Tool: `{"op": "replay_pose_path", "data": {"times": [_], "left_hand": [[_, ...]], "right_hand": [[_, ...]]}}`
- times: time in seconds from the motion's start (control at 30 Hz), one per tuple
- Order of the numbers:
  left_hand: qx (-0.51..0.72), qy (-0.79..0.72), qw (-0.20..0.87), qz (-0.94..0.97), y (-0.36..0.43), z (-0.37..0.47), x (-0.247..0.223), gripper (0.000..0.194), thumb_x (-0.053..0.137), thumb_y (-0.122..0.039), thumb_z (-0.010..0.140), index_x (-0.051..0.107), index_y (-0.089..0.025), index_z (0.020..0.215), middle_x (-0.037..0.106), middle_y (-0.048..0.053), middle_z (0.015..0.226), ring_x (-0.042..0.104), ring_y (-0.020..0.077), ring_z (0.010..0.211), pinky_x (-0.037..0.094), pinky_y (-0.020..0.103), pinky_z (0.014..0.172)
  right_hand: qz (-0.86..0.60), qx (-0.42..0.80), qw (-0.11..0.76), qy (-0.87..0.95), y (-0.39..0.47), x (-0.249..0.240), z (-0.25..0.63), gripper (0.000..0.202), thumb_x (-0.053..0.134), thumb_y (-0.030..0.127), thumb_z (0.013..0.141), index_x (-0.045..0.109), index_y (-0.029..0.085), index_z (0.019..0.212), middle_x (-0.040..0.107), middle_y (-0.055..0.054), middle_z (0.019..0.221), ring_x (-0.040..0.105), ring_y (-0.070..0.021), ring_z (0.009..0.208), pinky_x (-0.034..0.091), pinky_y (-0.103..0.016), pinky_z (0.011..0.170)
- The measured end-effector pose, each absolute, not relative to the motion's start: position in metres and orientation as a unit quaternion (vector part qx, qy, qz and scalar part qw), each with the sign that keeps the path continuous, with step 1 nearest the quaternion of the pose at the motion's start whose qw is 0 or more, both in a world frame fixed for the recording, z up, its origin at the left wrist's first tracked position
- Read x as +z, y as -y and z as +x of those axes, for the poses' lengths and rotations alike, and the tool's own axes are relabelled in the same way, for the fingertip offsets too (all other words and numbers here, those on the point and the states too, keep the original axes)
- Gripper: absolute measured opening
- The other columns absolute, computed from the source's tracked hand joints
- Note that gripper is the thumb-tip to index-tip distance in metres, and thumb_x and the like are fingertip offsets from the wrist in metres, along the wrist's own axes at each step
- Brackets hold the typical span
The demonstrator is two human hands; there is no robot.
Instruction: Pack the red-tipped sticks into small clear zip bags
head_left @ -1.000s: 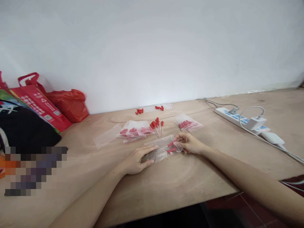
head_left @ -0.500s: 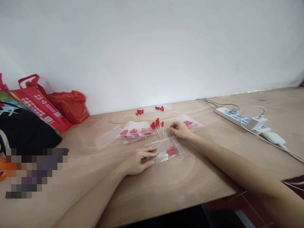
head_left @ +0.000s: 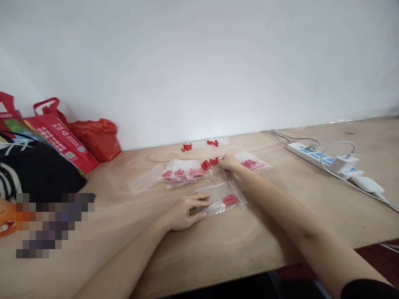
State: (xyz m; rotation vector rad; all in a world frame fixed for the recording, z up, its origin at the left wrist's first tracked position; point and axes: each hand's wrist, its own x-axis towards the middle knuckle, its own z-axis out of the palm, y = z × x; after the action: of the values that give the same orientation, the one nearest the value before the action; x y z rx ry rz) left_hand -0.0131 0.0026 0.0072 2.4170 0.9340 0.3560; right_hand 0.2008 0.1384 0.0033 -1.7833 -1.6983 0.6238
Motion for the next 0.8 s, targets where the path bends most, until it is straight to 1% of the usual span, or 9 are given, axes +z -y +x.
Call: {"op": "replay_pose_path", "data": {"times": [0.07,0.2,0.27,0.3,0.37,0.53,0.63,0.73,0.8], "left_hand": [[0.13,-0.346,0.26,0.892,-0.003,-0.013,0.007,0.036,0.051,-0.033,0.079,0.053,-0.025,0.114,0.043,0.005,0.129,0.037,0.022,0.121,0.028,0.043,0.102],[0.131,-0.343,0.256,0.894,-0.004,-0.012,0.006,0.035,0.051,-0.033,0.079,0.053,-0.026,0.114,0.044,0.004,0.129,0.037,0.022,0.121,0.026,0.043,0.103],[0.129,-0.346,0.255,0.894,-0.005,-0.012,0.005,0.036,0.051,-0.034,0.079,0.053,-0.026,0.114,0.043,0.004,0.129,0.037,0.0217,0.121,0.025,0.043,0.103],[0.128,-0.349,0.255,0.893,-0.005,-0.013,0.005,0.036,0.051,-0.034,0.079,0.052,-0.027,0.114,0.043,0.004,0.129,0.037,0.0216,0.121,0.026,0.043,0.103],[0.125,-0.353,0.256,0.891,-0.006,-0.013,0.005,0.036,0.05,-0.035,0.08,0.052,-0.027,0.114,0.043,0.003,0.13,0.037,0.0213,0.121,0.027,0.042,0.103],[0.123,-0.354,0.246,0.894,-0.005,-0.012,0.007,0.036,0.05,-0.036,0.08,0.053,-0.027,0.114,0.044,0.003,0.129,0.036,0.0216,0.121,0.027,0.042,0.102],[0.119,-0.359,0.237,0.895,-0.004,-0.011,0.009,0.041,0.049,-0.036,0.08,0.047,-0.026,0.12,0.043,0.002,0.129,0.036,0.0208,0.122,0.026,0.041,0.103],[0.12,-0.375,0.229,0.89,-0.002,-0.01,0.01,0.05,0.05,-0.037,0.08,0.037,-0.027,0.127,0.04,0.001,0.132,0.034,0.0206,0.123,0.026,0.041,0.103],[0.12,-0.384,0.227,0.887,-0.001,-0.01,0.011,0.052,0.05,-0.037,0.079,0.034,-0.027,0.128,0.038,0.001,0.133,0.033,0.0209,0.123,0.027,0.04,0.103]], "right_hand": [[-0.658,0.256,0.337,0.623,-0.128,0.006,0.216,0.012,0.047,0.02,0.07,0.056,0.013,0.067,0.057,-0.004,0.057,0.054,-0.0133,0.053,0.037,-0.021,0.046],[-0.621,0.286,0.437,0.585,-0.099,0.004,0.256,0.016,0.04,0.028,0.076,0.048,0.016,0.081,0.055,0.001,0.061,0.049,-0.0077,0.046,0.038,-0.019,0.043],[-0.543,0.335,0.579,0.508,-0.084,-0.002,0.275,0.018,0.047,0.031,0.071,0.045,0.018,0.084,0.055,0.003,0.064,0.049,-0.0068,0.045,0.039,-0.018,0.043],[-0.517,0.347,0.621,0.477,-0.077,-0.006,0.283,0.021,0.051,0.032,0.069,0.044,0.019,0.084,0.054,0.004,0.062,0.049,-0.0065,0.045,0.039,-0.018,0.042],[-0.487,0.367,0.666,0.429,-0.066,-0.014,0.293,0.025,0.056,0.032,0.065,0.043,0.02,0.083,0.052,0.006,0.059,0.048,-0.0063,0.043,0.039,-0.018,0.042],[-0.465,0.445,0.668,0.372,-0.048,-0.025,0.285,0.028,0.06,0.029,0.061,0.042,0.02,0.08,0.053,0.006,0.059,0.051,-0.0072,0.046,0.042,-0.019,0.044],[-0.44,0.498,0.649,0.37,-0.038,-0.022,0.268,0.03,0.062,0.027,0.06,0.041,0.021,0.08,0.054,0.006,0.06,0.055,-0.0085,0.05,0.046,-0.022,0.05],[-0.42,0.548,0.614,0.383,-0.028,-0.019,0.256,0.031,0.064,0.027,0.059,0.04,0.021,0.078,0.057,0.004,0.065,0.058,-0.0094,0.055,0.047,-0.022,0.054],[-0.416,0.571,0.569,0.422,-0.023,-0.018,0.252,0.033,0.066,0.029,0.06,0.041,0.02,0.079,0.056,0.005,0.062,0.056,-0.0084,0.051,0.045,-0.02,0.048]]}}
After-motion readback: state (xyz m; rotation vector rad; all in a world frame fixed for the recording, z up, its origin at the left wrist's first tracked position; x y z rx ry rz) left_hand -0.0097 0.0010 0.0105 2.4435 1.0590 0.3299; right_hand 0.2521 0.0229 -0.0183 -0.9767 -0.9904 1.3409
